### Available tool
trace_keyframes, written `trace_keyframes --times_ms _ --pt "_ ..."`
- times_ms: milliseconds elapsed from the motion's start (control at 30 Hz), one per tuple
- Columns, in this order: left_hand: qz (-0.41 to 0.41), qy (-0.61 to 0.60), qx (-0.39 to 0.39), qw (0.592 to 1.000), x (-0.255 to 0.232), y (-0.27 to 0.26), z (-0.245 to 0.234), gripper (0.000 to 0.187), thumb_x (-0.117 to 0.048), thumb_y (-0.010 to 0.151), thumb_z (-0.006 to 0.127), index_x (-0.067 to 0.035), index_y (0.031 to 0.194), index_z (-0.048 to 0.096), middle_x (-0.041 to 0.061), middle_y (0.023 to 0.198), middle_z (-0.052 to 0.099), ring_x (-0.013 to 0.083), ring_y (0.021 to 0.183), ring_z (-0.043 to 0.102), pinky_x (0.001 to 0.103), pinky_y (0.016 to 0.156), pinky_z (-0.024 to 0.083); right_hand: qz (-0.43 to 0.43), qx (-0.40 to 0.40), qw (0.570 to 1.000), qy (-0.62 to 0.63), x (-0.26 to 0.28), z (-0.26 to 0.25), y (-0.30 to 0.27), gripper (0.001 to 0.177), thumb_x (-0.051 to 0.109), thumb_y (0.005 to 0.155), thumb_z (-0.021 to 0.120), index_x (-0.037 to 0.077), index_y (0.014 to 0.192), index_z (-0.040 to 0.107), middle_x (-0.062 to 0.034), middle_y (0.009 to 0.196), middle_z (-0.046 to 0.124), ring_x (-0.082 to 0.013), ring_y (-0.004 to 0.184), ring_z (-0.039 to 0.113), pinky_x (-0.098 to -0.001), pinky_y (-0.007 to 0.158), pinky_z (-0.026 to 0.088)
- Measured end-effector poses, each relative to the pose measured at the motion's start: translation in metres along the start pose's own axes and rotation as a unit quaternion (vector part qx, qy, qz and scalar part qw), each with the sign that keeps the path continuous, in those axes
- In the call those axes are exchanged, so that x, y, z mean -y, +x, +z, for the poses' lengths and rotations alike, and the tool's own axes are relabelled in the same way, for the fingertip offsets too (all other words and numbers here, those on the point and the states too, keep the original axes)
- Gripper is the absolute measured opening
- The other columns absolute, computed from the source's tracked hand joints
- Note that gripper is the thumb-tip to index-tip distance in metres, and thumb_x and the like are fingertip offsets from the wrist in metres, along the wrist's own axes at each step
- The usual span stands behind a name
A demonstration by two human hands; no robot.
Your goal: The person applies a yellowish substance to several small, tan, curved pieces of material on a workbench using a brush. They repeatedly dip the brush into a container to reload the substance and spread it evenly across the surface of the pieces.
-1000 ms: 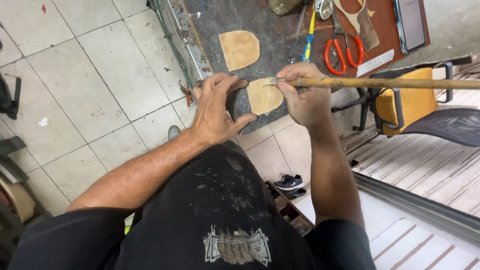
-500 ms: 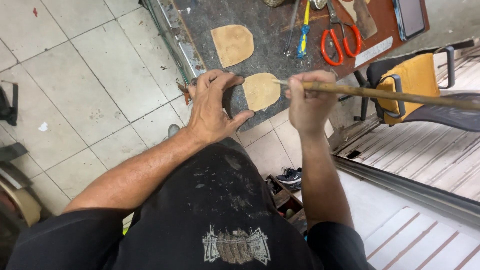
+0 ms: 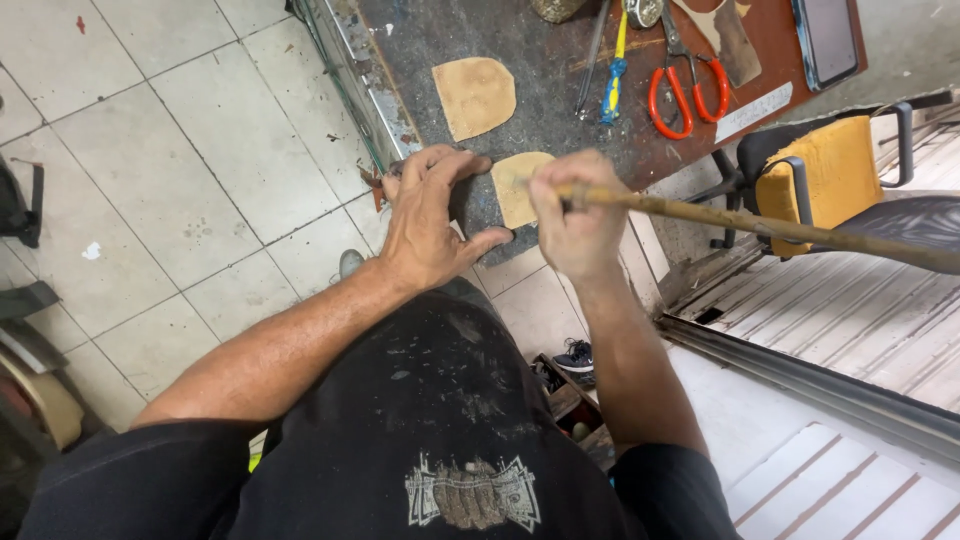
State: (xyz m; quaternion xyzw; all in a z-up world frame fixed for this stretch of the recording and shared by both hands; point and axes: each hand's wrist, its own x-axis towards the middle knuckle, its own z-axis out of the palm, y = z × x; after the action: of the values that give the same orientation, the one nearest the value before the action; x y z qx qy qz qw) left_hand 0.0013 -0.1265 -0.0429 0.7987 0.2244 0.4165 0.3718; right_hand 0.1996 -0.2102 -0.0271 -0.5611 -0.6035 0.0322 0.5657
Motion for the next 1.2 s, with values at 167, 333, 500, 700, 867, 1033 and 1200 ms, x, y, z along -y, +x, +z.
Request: trace_keyframes --times_ms 167,333,500,700,867,1033,1200 --pt "0.006 -0.015 -0.013 1.0 0.009 -0.004 0.003 0.094 -0.062 0.08 0.085 -0.004 0.144 0.046 0.009 0.13 0.068 0.0306 0.128 0.053 0.047 0.094 0.032 0.014 0.073 0.997 0.033 0.015 -0.016 0.018 0.016 -0.009 0.091 0.075 0.0 0.094 0.061 -0.0153 0.086 0.07 -0.0271 0.069 0.069 -0.0321 0.059 0.055" --pt "0.017 -0.018 -0.013 1.0 0.008 -0.005 0.004 0.098 -0.065 0.079 0.082 -0.003 0.145 0.045 0.012 0.13 0.066 0.0316 0.129 0.053 0.048 0.095 0.033 -0.006 0.056 0.998 0.038 0.025 -0.004 0.028 0.014 -0.015 0.092 0.068 -0.002 0.09 0.062 -0.0177 0.089 0.067 -0.03 0.075 0.068 -0.0306 0.065 0.054" --pt "0.015 -0.027 0.009 0.999 0.007 -0.006 0.002 0.091 -0.051 0.083 0.087 -0.003 0.146 0.043 0.012 0.13 0.065 0.0322 0.131 0.05 0.05 0.1 0.034 0.015 0.157 0.985 0.072 0.031 -0.042 0.015 0.021 -0.001 0.09 0.079 0.004 0.086 0.06 -0.0153 0.086 0.073 -0.031 0.071 0.07 -0.0352 0.062 0.053" --pt "0.016 -0.023 0.018 0.999 -0.002 -0.002 -0.009 0.082 -0.04 0.087 0.084 -0.004 0.147 0.042 0.011 0.133 0.064 0.0315 0.133 0.05 0.05 0.1 0.032 0.008 0.142 0.989 0.032 0.038 -0.033 -0.009 0.021 0.002 0.088 0.081 0.007 0.086 0.061 -0.0126 0.089 0.075 -0.0279 0.066 0.068 -0.0332 0.057 0.051" --pt "0.014 -0.025 0.027 0.999 0.001 -0.006 -0.008 0.082 -0.032 0.084 0.085 -0.005 0.148 0.041 0.011 0.133 0.064 0.0329 0.133 0.048 0.049 0.1 0.031 0.034 0.113 0.993 0.018 0.032 -0.051 -0.023 0.018 -0.006 0.091 0.073 0.005 0.084 0.061 -0.0155 0.089 0.073 -0.0312 0.074 0.069 -0.0327 0.067 0.054" --pt "0.011 -0.023 0.037 0.999 -0.001 -0.001 -0.01 0.082 -0.03 0.082 0.085 -0.006 0.147 0.043 0.011 0.131 0.065 0.0335 0.133 0.048 0.049 0.099 0.031 0.023 0.089 0.996 -0.008 0.053 -0.035 -0.017 0.02 0.0 0.089 0.079 0.005 0.082 0.061 -0.0142 0.09 0.074 -0.0314 0.072 0.071 -0.0359 0.064 0.056" --pt "0.003 -0.027 0.038 0.999 -0.005 -0.002 -0.014 0.08 -0.03 0.083 0.084 -0.006 0.147 0.043 0.012 0.132 0.065 0.0357 0.134 0.047 0.051 0.099 0.03 0.073 -0.021 0.997 0.018 0.021 -0.058 -0.025 0.023 -0.005 0.092 0.077 0.005 0.092 0.056 -0.0155 0.091 0.071 -0.0238 0.071 0.07 -0.0289 0.063 0.056"
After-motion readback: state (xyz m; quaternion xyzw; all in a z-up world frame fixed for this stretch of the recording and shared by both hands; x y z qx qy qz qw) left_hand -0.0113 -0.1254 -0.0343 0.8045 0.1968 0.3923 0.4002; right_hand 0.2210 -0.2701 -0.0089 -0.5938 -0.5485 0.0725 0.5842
